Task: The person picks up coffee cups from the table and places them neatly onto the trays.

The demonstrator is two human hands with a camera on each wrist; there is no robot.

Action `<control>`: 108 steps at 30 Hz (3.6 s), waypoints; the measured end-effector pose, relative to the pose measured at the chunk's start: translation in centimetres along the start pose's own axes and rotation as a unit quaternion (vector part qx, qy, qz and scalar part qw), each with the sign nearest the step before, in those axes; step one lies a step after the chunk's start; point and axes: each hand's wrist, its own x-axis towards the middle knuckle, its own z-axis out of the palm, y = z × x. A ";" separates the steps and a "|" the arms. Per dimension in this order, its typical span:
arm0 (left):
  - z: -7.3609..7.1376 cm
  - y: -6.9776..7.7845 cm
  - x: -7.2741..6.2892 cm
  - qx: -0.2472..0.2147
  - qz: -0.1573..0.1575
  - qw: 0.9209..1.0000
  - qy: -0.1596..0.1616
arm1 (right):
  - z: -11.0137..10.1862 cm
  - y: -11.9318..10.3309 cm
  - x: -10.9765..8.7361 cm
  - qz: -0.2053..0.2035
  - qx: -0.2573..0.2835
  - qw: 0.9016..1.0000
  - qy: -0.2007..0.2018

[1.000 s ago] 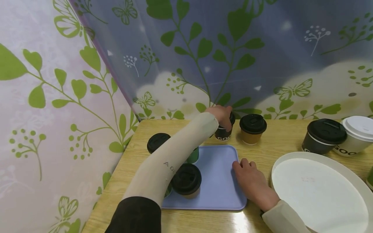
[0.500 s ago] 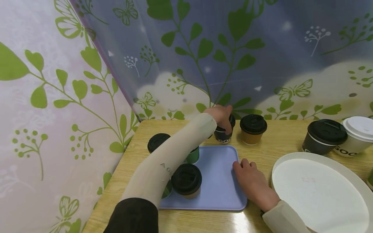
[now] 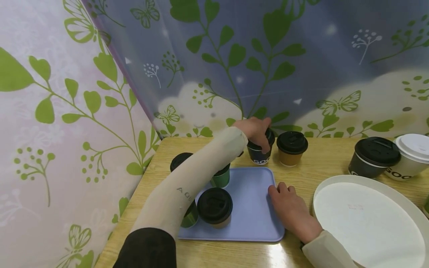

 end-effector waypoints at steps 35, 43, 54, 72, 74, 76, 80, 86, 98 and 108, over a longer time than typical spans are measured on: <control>1.5 -0.3 -3.7 0.038 0.044 0.998 0.003 | 0.0 -0.1 0.1 0.004 0.007 1.000 -0.008; 2.0 -0.4 -4.3 0.038 0.062 0.997 0.016 | 0.0 -0.1 0.0 0.002 0.007 1.000 0.002; 2.7 -0.6 -4.9 0.045 0.069 0.996 0.020 | -0.1 -0.1 0.1 0.004 0.002 1.000 -0.012; 3.5 -0.4 -5.0 0.048 0.051 0.998 0.001 | 0.3 0.1 0.1 0.001 -0.003 1.000 0.004; 3.7 -0.4 -4.9 0.046 0.056 0.997 0.001 | 0.2 0.1 0.1 0.003 -0.001 1.000 -0.002; 4.0 -0.4 -4.9 0.042 0.060 0.997 0.000 | 0.1 0.0 0.2 0.006 0.000 1.000 -0.008; 4.4 -0.4 -4.8 0.034 0.061 0.998 -0.005 | 0.0 0.0 0.3 0.009 0.000 1.000 -0.020; 4.6 -0.5 -4.6 0.036 0.061 0.997 -0.003 | 0.0 0.0 0.3 0.009 -0.004 1.000 -0.021; 4.7 -0.5 -4.7 0.038 0.068 0.997 -0.017 | 0.1 0.1 -0.1 -0.007 -0.002 1.000 0.013; 4.7 -0.9 -4.5 0.028 0.062 0.998 -0.019 | 0.1 0.0 0.0 -0.004 -0.002 1.000 0.004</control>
